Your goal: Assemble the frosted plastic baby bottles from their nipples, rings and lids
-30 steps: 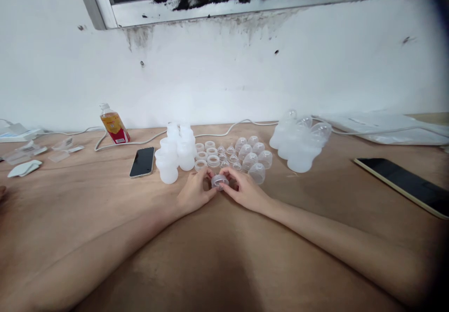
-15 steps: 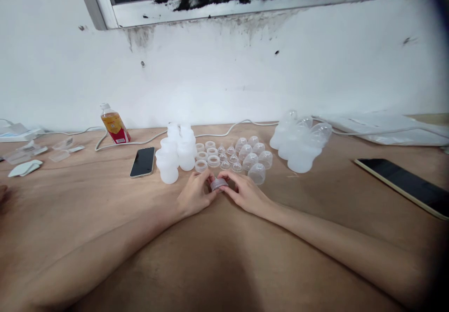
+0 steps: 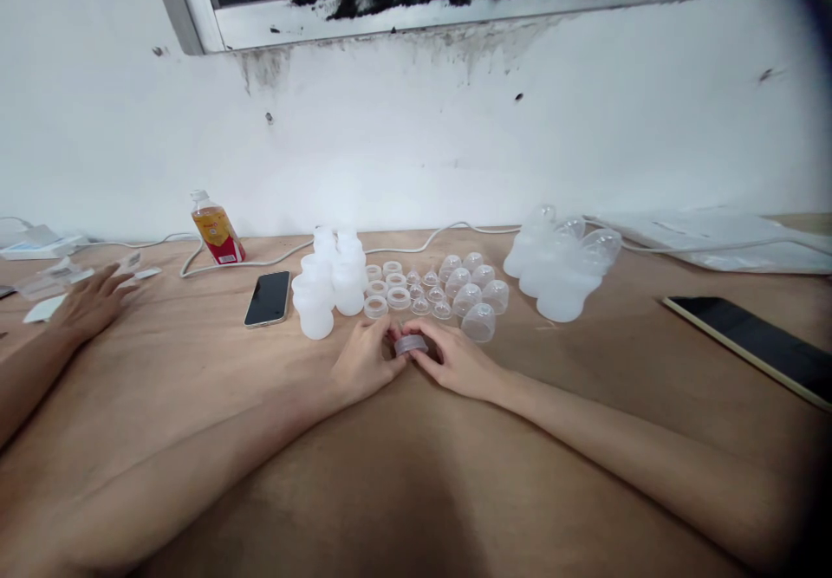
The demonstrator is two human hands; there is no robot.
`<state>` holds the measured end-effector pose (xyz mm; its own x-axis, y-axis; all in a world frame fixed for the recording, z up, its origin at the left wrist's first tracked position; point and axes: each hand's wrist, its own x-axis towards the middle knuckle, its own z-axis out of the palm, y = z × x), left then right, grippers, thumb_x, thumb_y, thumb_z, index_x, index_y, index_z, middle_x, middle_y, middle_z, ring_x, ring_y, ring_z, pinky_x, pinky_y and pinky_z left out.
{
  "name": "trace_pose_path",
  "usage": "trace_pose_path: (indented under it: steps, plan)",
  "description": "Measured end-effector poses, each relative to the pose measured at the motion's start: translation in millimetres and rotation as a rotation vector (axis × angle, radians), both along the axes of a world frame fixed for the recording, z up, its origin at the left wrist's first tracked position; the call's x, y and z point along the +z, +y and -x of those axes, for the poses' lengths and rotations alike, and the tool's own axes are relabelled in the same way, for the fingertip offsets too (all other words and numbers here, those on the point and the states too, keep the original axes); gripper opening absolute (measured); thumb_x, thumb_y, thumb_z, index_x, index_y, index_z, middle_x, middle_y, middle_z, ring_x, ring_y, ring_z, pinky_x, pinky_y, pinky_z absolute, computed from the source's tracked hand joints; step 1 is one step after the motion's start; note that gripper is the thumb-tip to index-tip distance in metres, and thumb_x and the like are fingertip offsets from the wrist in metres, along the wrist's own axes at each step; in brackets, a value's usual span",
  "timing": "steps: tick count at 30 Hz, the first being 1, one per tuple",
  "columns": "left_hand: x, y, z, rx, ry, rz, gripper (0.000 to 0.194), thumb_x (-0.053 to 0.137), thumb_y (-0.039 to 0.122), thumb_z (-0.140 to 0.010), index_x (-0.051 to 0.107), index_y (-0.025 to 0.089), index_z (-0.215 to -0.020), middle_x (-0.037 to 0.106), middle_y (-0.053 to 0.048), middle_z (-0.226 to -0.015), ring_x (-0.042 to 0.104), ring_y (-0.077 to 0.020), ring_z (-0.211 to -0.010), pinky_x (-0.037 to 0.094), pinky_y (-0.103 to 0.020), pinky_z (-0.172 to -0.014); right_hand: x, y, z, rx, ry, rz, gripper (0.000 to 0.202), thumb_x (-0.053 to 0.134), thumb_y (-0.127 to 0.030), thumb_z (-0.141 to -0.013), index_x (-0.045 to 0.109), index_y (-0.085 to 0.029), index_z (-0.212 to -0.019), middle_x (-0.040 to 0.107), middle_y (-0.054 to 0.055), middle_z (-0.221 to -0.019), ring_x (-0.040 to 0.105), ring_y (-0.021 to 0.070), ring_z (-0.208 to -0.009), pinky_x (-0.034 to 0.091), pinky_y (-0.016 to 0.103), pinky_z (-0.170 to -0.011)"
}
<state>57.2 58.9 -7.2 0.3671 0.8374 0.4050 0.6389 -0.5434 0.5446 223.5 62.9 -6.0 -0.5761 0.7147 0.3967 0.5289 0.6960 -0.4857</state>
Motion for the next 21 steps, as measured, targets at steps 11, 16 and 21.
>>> trace_pose_path:
  steps: [11,16,21]
  plan:
    - [2.4,1.1,0.5,-0.007,-0.020,0.078,0.010,0.052,0.015,-0.061,0.043,0.017,-0.064,0.050,0.004,-0.058,0.046,-0.0098,-0.054,0.033,-0.020,-0.050,-1.7,-1.5,2.4,-0.024,0.032,-0.045,0.027,0.045,-0.009,-0.071,0.051,-0.019,-0.095,0.059,0.003,-0.089,0.053,0.0145,-0.078,0.040,0.027,-0.069]
    - [2.5,1.7,-0.5,-0.010,-0.025,0.091,0.010,0.052,0.015,-0.061,0.042,0.017,-0.063,0.050,0.004,-0.058,0.046,-0.0098,-0.055,0.032,-0.020,-0.050,-2.1,-1.2,4.2,-0.043,0.064,-0.038,0.028,0.044,-0.009,-0.070,0.053,-0.020,-0.093,0.059,0.002,-0.087,0.053,0.0143,-0.077,0.039,0.026,-0.069]
    - [3.2,2.3,-0.6,-0.002,-0.014,0.083,0.008,0.051,0.015,-0.061,0.043,0.017,-0.063,0.050,0.004,-0.057,0.046,-0.0098,-0.054,0.032,-0.020,-0.049,-3.7,1.7,5.3,-0.095,0.094,0.036,0.026,0.046,-0.011,-0.069,0.054,-0.021,-0.092,0.059,-0.001,-0.075,0.052,0.0120,-0.065,0.039,0.024,-0.063]
